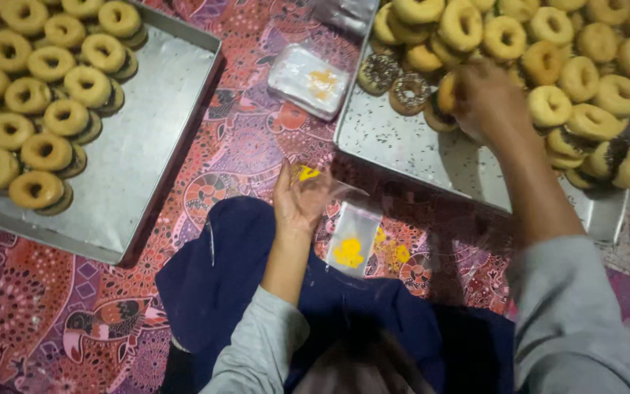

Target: The person sits on the floor and packs donuts into small plastic bags. They pick donuts from metal trays, place them into bags, and set the filled bags into a plastic crate.

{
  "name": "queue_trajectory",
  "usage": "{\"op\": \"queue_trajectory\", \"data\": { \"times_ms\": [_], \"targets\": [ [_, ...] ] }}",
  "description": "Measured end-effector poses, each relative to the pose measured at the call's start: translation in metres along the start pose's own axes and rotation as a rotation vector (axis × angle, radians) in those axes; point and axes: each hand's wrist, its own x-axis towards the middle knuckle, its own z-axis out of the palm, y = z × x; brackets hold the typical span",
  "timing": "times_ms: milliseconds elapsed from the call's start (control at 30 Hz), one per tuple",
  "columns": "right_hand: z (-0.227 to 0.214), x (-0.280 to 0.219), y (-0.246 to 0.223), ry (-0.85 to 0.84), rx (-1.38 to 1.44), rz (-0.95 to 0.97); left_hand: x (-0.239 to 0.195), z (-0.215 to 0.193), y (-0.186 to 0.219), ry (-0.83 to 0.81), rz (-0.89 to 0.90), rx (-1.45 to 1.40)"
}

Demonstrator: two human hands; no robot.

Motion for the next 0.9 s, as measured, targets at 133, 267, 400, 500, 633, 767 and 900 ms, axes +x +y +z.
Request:
{"op": "queue_trajectory", "data": {
  "times_ms": [133,267,400,500,633,767,900],
  "targets": [
    [0.001,-0.078,-0.052,0.431,0.988,0.141,-0.004,0.001,0.000,-0.151,0.084,-0.115],
    [0.024,-0.171,-0.160,0.424,1.781,0.223,-0.009,0.003,-0.009,-0.268,0.126,-0.125],
    [0.057,-0.189,-0.231,0.476,1.249,0.211,-0.024,-0.004,-0.037,-0.483,0.270,0.049],
    [0.058,-0.191,-0.237,0.418,0.990,0.176,-0.039,-0.005,-0.049,-0.481,0.259,0.103],
    [0.054,-0.188,-0.226,0.461,0.857,0.160,-0.053,0.008,-0.063,-0.506,0.134,0.170],
    [0.071,-0.173,-0.201,0.548,1.139,0.353,-0.109,-0.009,-0.115,-0.149,0.439,1.701],
    [0.073,-0.173,-0.179,0.378,1.605,0.357,-0.152,0.006,-0.085,-0.779,1.529,1.781]
  ]
}}
